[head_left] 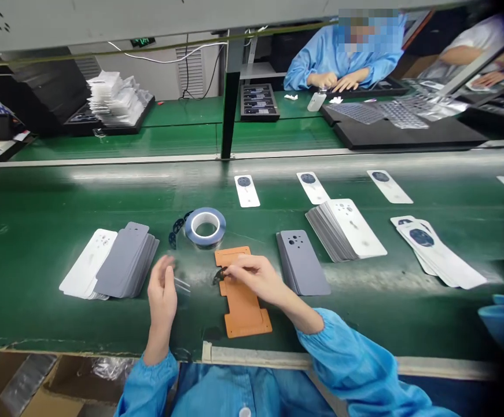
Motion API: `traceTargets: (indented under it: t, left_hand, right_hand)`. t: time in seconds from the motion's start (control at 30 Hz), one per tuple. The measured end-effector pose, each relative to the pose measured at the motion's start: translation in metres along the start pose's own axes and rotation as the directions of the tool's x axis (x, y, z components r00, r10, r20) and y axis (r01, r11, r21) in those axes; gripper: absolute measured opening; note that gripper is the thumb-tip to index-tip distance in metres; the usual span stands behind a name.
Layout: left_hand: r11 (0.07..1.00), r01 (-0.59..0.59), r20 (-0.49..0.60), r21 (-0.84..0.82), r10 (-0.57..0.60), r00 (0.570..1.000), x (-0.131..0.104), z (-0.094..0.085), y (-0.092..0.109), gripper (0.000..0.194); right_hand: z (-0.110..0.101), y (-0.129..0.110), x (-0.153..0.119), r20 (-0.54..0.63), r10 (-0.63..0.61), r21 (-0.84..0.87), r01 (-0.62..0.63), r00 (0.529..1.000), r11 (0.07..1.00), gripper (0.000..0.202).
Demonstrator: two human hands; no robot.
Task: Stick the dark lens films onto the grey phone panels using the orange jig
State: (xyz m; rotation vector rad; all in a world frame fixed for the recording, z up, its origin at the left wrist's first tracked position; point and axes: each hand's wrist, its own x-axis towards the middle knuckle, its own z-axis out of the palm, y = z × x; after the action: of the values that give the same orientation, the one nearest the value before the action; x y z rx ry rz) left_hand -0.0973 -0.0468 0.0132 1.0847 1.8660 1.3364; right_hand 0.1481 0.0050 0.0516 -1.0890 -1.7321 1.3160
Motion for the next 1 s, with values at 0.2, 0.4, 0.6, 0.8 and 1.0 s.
traceTargets:
  t: [0.2, 0.4, 0.6, 0.8, 1.0]
  left_hand:
    - [0.887, -0.41, -0.101, 0.211, 0.437, 0.894, -0.02, 0.015, 0.023, 0.026]
    - [0.999, 0.035, 0.341, -0.009, -0.03, 0.94, -0.022, 0.054, 0.017, 0.028]
    - [0.996, 0.06, 0.423, 0.061, -0.08, 0.903, -0.011, 0.072, 0.006, 0.022]
    - [0.989, -0.019, 0.389, 0.149, -0.041, 0.92, -0.007, 0.081, 0.006, 0.027]
    - [0.977, -0.053, 0.386, 0.207, -0.032, 0.922, -0.007, 0.084, 0.008, 0.028]
  right_hand:
    - [-0.029, 0.033, -0.014, -0.012, 0.226, 0.044, -0.226, 0.974, 0.973, 0.02]
    - [-0.031, 0.046, -0.011, -0.03, 0.192, -0.061, -0.193, 0.981, 0.979, 0.029]
    - [-0.036, 0.047, 0.004, -0.021, 0.235, -0.167, -0.235, 0.972, 0.958, 0.024]
    - [-0.037, 0.049, 0.013, -0.011, 0.26, -0.225, -0.256, 0.965, 0.94, 0.017]
    - [-0.036, 0.05, 0.014, -0.014, 0.271, -0.269, -0.265, 0.962, 0.926, 0.015]
